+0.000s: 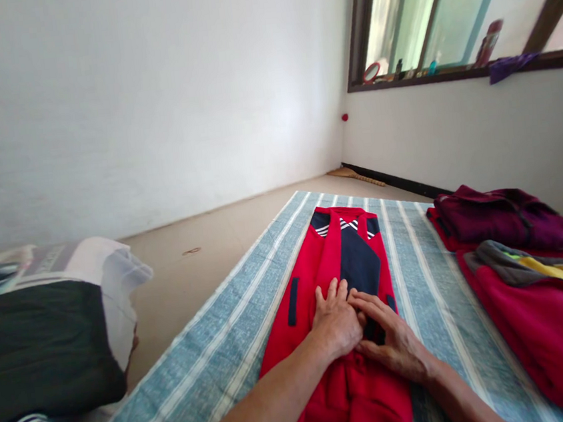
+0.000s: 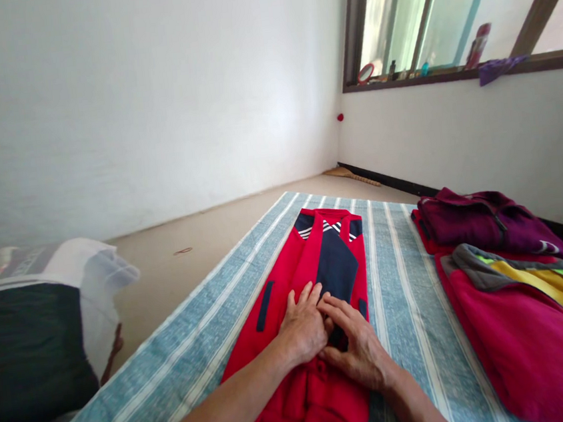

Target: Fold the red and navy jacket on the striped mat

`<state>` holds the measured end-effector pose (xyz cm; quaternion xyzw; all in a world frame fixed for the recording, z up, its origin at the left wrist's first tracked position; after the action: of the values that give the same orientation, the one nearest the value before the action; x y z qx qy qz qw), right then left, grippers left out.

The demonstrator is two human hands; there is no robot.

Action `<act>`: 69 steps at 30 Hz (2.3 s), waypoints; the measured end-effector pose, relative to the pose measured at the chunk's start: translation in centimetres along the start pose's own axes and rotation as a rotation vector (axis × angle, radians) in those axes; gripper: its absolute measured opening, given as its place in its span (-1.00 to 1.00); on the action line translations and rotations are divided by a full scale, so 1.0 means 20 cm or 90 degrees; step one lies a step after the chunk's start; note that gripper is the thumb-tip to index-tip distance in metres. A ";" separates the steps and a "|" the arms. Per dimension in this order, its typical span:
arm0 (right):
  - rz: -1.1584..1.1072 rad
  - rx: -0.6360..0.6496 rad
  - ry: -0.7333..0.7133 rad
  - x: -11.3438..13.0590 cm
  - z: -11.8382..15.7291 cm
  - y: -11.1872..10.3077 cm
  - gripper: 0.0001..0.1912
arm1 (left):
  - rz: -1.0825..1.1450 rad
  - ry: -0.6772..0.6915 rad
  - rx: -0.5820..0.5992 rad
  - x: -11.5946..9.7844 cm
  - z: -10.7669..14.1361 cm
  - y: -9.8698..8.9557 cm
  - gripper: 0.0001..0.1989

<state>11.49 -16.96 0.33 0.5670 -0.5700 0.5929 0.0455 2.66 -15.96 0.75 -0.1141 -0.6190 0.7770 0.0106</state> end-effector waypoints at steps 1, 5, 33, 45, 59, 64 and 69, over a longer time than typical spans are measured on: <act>-0.003 0.000 -0.001 0.00 0.00 0.00 -0.38 | 0.000 0.000 -0.002 0.00 0.00 0.00 -0.42; -0.012 -0.004 -0.002 0.01 0.00 -0.01 -0.37 | -0.004 0.006 -0.019 0.00 -0.02 0.01 -0.43; -0.044 -0.060 0.018 0.04 0.07 -0.03 -0.36 | -0.030 0.033 -0.095 -0.02 -0.03 0.01 -0.49; -0.021 -0.039 0.013 0.02 0.07 -0.01 -0.32 | -0.031 0.035 -0.108 -0.01 -0.03 0.02 -0.47; -0.009 -0.043 0.018 0.00 0.09 -0.01 -0.32 | -0.021 0.032 -0.096 -0.02 -0.02 0.01 -0.48; -0.008 -0.042 0.011 0.01 0.09 -0.01 -0.32 | -0.024 0.037 -0.104 -0.02 -0.02 0.02 -0.49; -0.009 -0.048 0.022 0.01 0.09 -0.02 -0.34 | -0.020 0.040 -0.115 -0.02 -0.03 0.02 -0.48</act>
<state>12.79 -18.25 0.14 0.5585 -0.5870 0.5804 0.0810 3.17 -15.60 0.28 -0.1289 -0.6874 0.7141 0.0319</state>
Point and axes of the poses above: each hand's wrist, its own z-axis away from the middle knuckle, its own y-axis out of the palm, x = y × z, the point moved 8 cm from there along -z, towards the middle knuckle, and after that the axes turned 3 degrees about x, right-handed, at the moved point
